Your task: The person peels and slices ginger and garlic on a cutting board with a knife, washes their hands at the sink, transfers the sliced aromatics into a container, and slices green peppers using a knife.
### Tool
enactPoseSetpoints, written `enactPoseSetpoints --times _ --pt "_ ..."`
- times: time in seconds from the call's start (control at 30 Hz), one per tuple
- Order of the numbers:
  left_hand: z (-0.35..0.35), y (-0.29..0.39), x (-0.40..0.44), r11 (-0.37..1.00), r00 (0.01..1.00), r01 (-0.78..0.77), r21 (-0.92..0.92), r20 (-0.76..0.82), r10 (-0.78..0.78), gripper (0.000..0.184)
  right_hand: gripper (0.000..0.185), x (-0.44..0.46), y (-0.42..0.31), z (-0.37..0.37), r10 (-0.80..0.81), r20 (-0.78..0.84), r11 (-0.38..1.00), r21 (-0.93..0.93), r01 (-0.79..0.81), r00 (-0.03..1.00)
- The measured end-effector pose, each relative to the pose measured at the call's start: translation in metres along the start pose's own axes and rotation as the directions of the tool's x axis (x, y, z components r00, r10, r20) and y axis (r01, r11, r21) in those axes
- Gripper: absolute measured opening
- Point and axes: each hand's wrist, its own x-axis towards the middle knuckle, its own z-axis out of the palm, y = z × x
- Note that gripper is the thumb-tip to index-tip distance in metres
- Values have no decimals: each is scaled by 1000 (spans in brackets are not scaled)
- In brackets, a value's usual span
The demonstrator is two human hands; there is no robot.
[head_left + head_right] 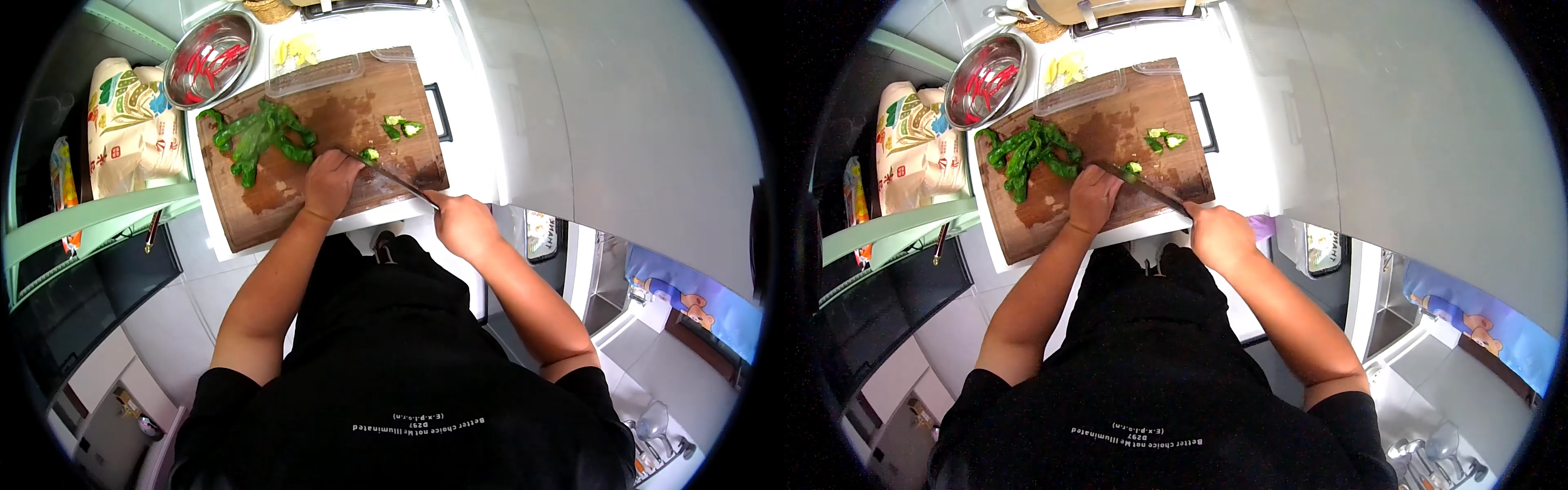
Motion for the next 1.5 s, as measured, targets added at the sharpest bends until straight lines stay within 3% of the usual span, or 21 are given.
enactPoseSetpoints --times 0.2,0.27,0.43,0.6,0.7,0.8,0.9,1.0,1.3,1.5 --pt "0 -3 -1 998 997 -23 62 70 19 6 45 30 -4 25 3 -14 999 36 -3 1000" --pt "-1 -4 -6 1000 996 27 3 82 -27 4 43 35 -8 25 -10 -40 998 54 12 999" --pt "-19 3 -2 984 973 170 -43 166 -161 16 23 41 6 17 61 -25 904 425 -44 998" --pt "-23 7 3 929 876 362 73 314 -366 29 22 35 15 18 103 -24 914 396 -85 994" --pt "-24 3 9 975 913 183 127 345 -217 28 21 32 20 24 112 -20 908 408 -94 994" --pt "-18 8 22 968 921 240 70 300 -250 28 21 25 17 19 135 -14 894 432 -116 991" --pt "-8 4 22 987 963 162 25 214 -163 24 23 19 17 22 120 -63 909 408 -84 991" --pt "-6 8 11 976 943 220 -7 256 -211 26 27 18 18 25 120 -85 922 380 -79 989" --pt "-10 -6 -6 999 989 21 -36 149 -15 18 34 18 10 26 70 -146 941 339 -17 987" --pt "6 -6 2 1000 999 19 -21 35 -18 13 37 15 -5 28 1 -224 973 223 51 975"
